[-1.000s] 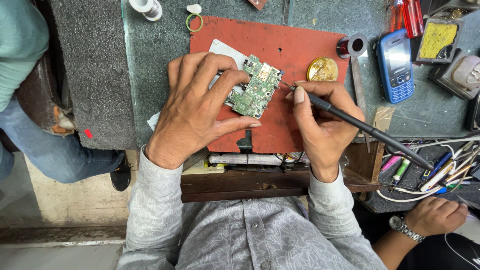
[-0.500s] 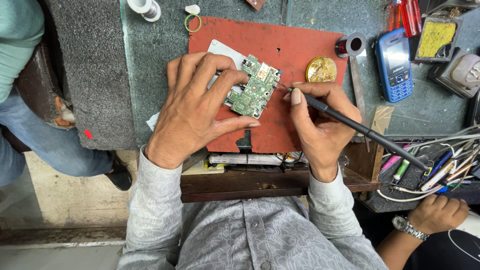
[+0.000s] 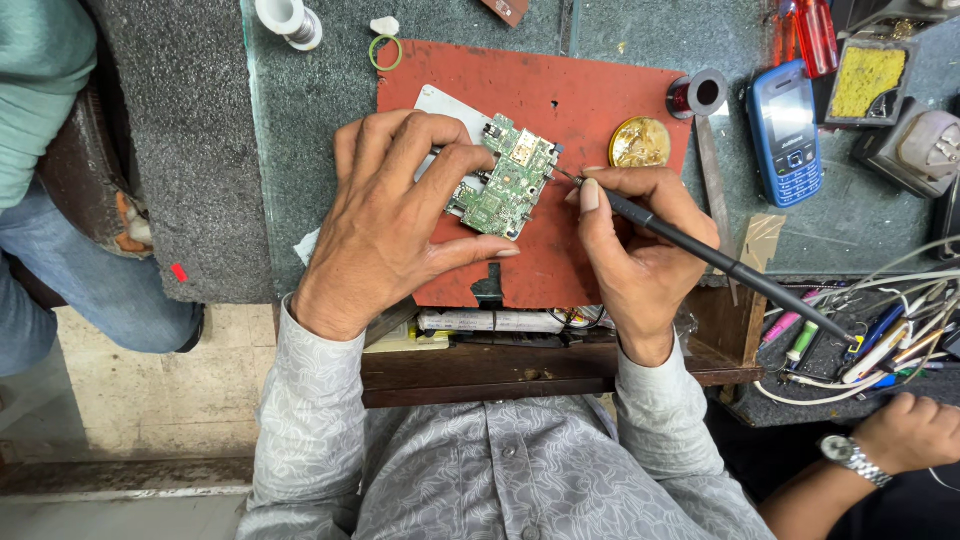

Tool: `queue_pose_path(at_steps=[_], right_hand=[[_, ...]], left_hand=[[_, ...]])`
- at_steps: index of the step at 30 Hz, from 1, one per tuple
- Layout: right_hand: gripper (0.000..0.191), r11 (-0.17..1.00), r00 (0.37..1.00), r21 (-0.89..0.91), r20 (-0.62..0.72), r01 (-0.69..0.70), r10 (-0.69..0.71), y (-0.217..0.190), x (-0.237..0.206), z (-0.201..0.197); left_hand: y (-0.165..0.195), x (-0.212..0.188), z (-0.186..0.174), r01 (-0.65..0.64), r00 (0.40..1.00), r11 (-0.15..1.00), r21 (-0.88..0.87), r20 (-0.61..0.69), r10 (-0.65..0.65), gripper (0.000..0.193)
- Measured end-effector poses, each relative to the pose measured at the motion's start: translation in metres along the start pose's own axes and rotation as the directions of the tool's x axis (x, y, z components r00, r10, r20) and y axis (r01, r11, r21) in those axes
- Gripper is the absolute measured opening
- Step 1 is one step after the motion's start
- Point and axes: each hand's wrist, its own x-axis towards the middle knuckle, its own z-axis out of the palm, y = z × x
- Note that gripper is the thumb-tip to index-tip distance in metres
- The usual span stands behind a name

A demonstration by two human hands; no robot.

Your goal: The person holds a green circuit board steady on a red mat with one hand while using a soldering iron with the other, working on the board's components and occasionally repositioning the board and touching the iron to a small round tin on the bench.

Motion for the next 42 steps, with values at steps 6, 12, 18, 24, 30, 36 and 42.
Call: queue_pose_path(at_steps=[6, 12, 18, 24, 30, 36, 42], right_hand=[[0.008, 1.000, 1.000, -0.006, -0.004, -0.014, 0.014, 0.000, 0.000, 0.000], [0.007, 0.999, 0.999, -0.030, 0.004, 0.034, -0.034, 0.000, 0.000, 0.000], [0.007, 0.997, 1.000, -0.074, -0.010, 0.014, -0.014, 0.001, 0.000, 0.000], [0.008, 0.995, 0.998, -0.077, -0.013, 0.065, -0.066, 0.002, 0.000, -0.001], [0.012, 0.995, 0.999, -0.090, 0.009, 0.034, -0.033, 0.002, 0.001, -0.007], [0.010, 0.972, 0.971, -0.051, 0.085, 0.230, -0.225, 0.002, 0.005, -0.017], [0.018, 0.933, 0.930, -0.099, 0.168, 0.345, -0.326, -0.001, 0.005, -0.017]], left_hand=[[-0.001, 0.000, 0.000, 0.001, 1.000, 1.000, 0.000, 0.006, -0.001, 0.068], [-0.001, -0.001, 0.001, 0.002, 1.000, 1.000, 0.007, 0.002, -0.002, 0.068], [-0.001, 0.000, 0.001, -0.002, 1.000, 1.000, 0.005, 0.001, 0.002, 0.069], [0.000, -0.001, 0.000, -0.002, 1.000, 1.000, 0.008, 0.001, 0.002, 0.067], [-0.001, -0.001, -0.001, -0.012, 1.000, 1.000, -0.027, 0.007, 0.012, 0.067], [-0.001, 0.000, -0.003, -0.043, 0.999, 0.997, -0.057, -0.023, 0.042, 0.049], [0.000, 0.001, -0.003, -0.022, 0.999, 0.995, -0.093, 0.034, 0.025, 0.048]])
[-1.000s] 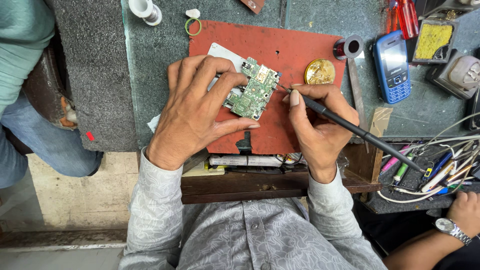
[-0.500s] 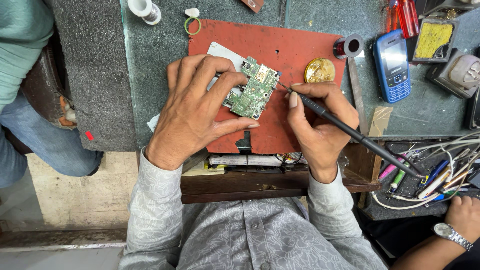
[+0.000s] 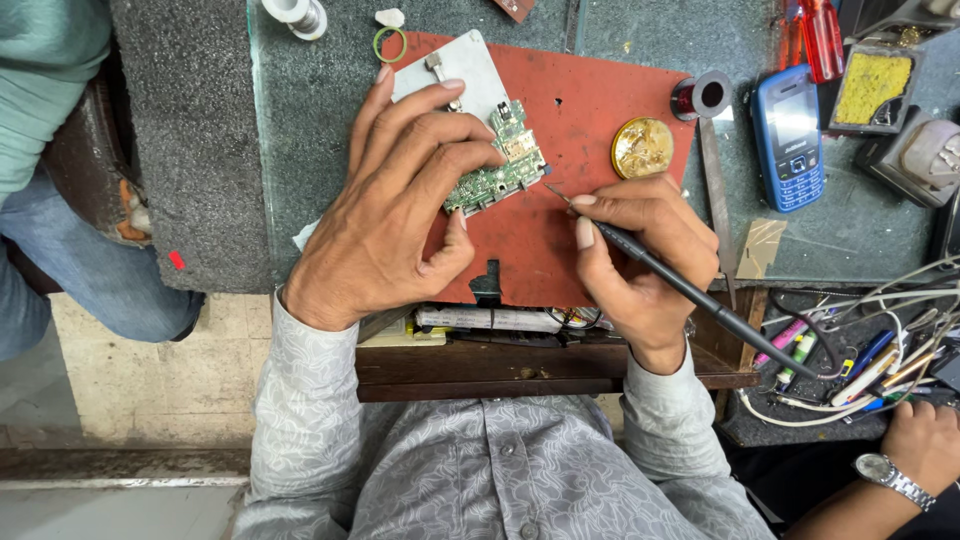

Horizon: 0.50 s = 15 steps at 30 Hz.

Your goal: The person holds a green circuit board steady on a red mat with one hand while using a soldering iron with the other, working on the board's components and occasionally repositioning the board and touching the iron to a small round tin on the bench.

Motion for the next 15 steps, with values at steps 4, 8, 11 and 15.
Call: queue_pose_path(at_steps=[4, 8, 11, 15], right_hand=[[0.017, 0.999, 0.998, 0.012, 0.024, 0.049, -0.050, -0.0021, 0.0036, 0.0002], [0.019, 0.997, 0.995, 0.006, 0.071, 0.076, -0.077, -0.0045, 0.0066, 0.0006], [0.019, 0.998, 0.994, -0.009, 0.086, 0.063, -0.062, -0.0061, 0.0081, -0.0002], [0.020, 0.998, 0.994, -0.021, 0.095, 0.054, -0.052, -0.0077, 0.0096, 0.0002]], left_hand=[[0.0011, 0.0011, -0.0028, 0.019, 1.000, 1.000, 0.002, 0.017, -0.019, 0.054], [0.0029, 0.0022, -0.0039, 0.016, 1.000, 1.000, -0.003, 0.008, -0.016, 0.054], [0.0034, 0.0043, 0.0006, 0.025, 1.000, 0.999, 0.023, -0.012, -0.025, 0.055], [0.0012, 0.0042, 0.0037, 0.023, 0.999, 0.997, 0.068, -0.023, -0.022, 0.054]])
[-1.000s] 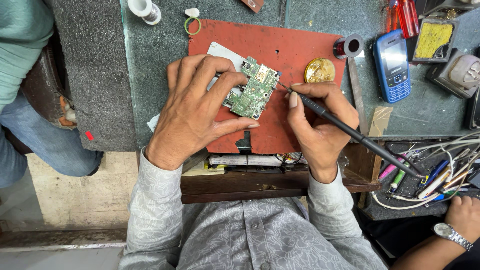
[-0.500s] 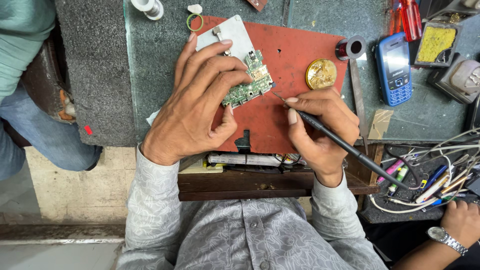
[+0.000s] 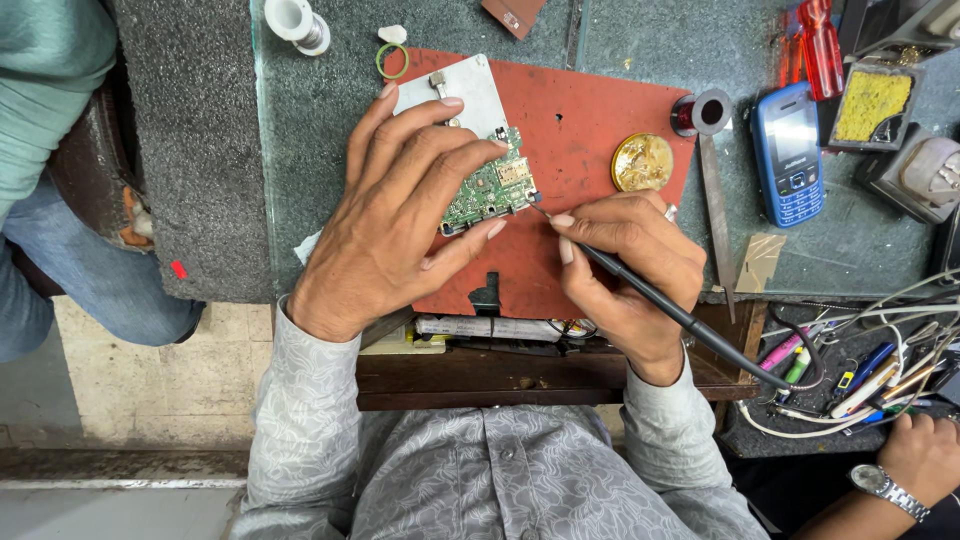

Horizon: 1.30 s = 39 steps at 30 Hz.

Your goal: The person holds a green circuit board steady on a red mat with one hand while using a soldering iron with the other, working on the board's components and occasionally repositioning the board and touching the iron to a small round tin on the bench.

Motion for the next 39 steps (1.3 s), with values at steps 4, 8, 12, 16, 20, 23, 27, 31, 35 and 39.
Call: queue_pose_path(at_steps=[4, 8, 12, 16, 20, 23, 27, 31, 35, 39], right_hand=[[0.020, 1.000, 1.000, -0.018, 0.001, -0.014, 0.015, -0.0016, 0.0003, 0.0010], [0.020, 1.000, 1.000, -0.014, 0.007, -0.017, 0.018, -0.0020, 0.0007, 0.0018], [0.020, 1.000, 1.000, -0.024, 0.019, -0.019, 0.020, -0.0017, 0.0012, 0.0010], [0.019, 0.999, 1.000, -0.021, 0.004, -0.024, 0.024, -0.0017, 0.0011, 0.0015], [0.020, 0.999, 1.000, -0.027, 0.010, -0.025, 0.026, -0.0015, 0.0006, 0.0018], [0.020, 0.999, 1.000, -0.023, 0.012, -0.023, 0.023, -0.0015, 0.0005, 0.0026], [0.020, 1.000, 1.000, -0.016, 0.006, -0.018, 0.018, -0.0015, 0.0010, 0.0021], [0.020, 1.000, 1.000, -0.024, 0.005, -0.020, 0.020, -0.0022, 0.0010, 0.0028], [0.020, 1.000, 1.000, -0.018, 0.009, -0.016, 0.016, -0.0021, 0.0009, 0.0031], [0.020, 0.999, 1.000, -0.025, -0.001, -0.024, 0.024, -0.0020, 0.0010, 0.0020]], left_hand=[[-0.0008, -0.0024, -0.0008, -0.008, 1.000, 1.000, -0.010, 0.018, 0.008, 0.049], [-0.0010, -0.0025, -0.0016, -0.007, 1.000, 1.000, -0.014, 0.020, 0.007, 0.048], [-0.0010, -0.0016, -0.0008, -0.009, 1.000, 1.000, -0.018, 0.017, 0.009, 0.049], [-0.0013, -0.0021, -0.0010, -0.004, 1.000, 1.000, -0.018, 0.025, 0.004, 0.049], [-0.0013, -0.0024, -0.0013, -0.004, 1.000, 1.000, -0.017, 0.029, 0.004, 0.049], [-0.0015, -0.0028, -0.0022, -0.004, 1.000, 1.000, -0.015, 0.030, 0.004, 0.049], [-0.0014, -0.0025, -0.0017, -0.006, 1.000, 1.000, -0.011, 0.029, 0.006, 0.049], [-0.0018, -0.0028, -0.0020, -0.007, 0.999, 1.000, -0.013, 0.033, 0.008, 0.049], [-0.0019, -0.0029, -0.0021, -0.004, 0.999, 1.000, -0.019, 0.037, 0.005, 0.049], [-0.0019, -0.0026, -0.0016, -0.011, 0.999, 1.000, -0.017, 0.033, 0.011, 0.049]])
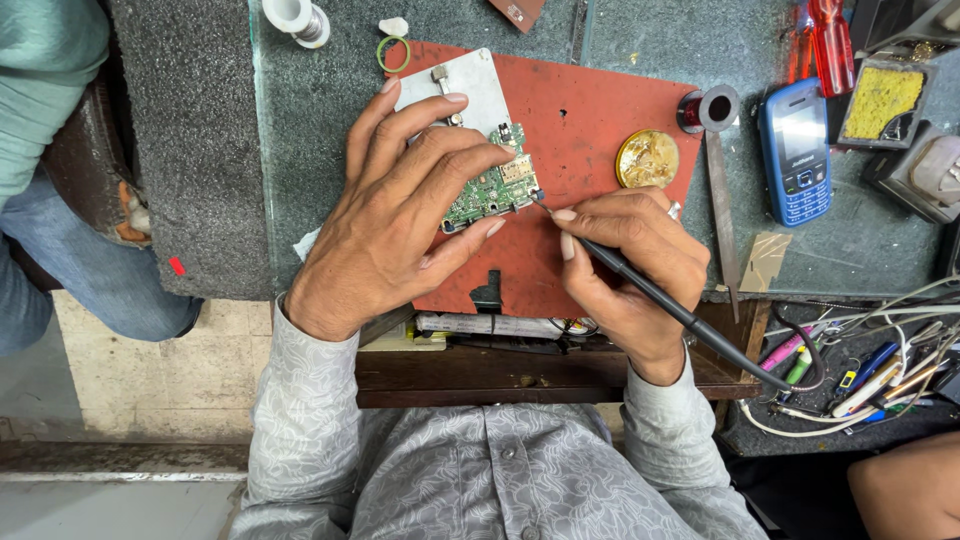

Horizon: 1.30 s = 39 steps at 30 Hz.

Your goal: The person holds a green circuit board steady on a red mat with one hand while using a soldering iron with the other, working on the board's components and occasionally repositioning the board and touching the iron to a small round tin on the bench.

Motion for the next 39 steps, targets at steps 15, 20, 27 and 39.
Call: queue_pose_path(at_steps=[15, 20, 27, 39], right_hand=[[0.020, 1.000, 1.000, 0.006, 0.011, 0.005, -0.006, -0.0016, 0.0004, 0.0011], [0.021, 1.000, 0.999, 0.012, 0.030, 0.011, -0.012, -0.0022, 0.0007, 0.0021], [0.020, 1.000, 1.000, -0.008, 0.018, 0.008, -0.008, -0.0026, 0.0012, 0.0016], [0.020, 1.000, 1.000, 0.014, 0.026, 0.017, -0.017, -0.0038, 0.0023, 0.0021]], left_hand=[[0.0006, 0.0004, -0.0006, -0.001, 1.000, 1.000, 0.000, -0.007, 0.001, 0.049], [0.0008, 0.0001, -0.0002, -0.001, 1.000, 1.000, 0.001, -0.006, 0.001, 0.050], [-0.0002, -0.0001, 0.0002, -0.008, 1.000, 1.000, 0.013, -0.007, 0.008, 0.050], [-0.0010, -0.0008, 0.0014, -0.004, 1.000, 1.000, 0.002, -0.012, 0.004, 0.049]])
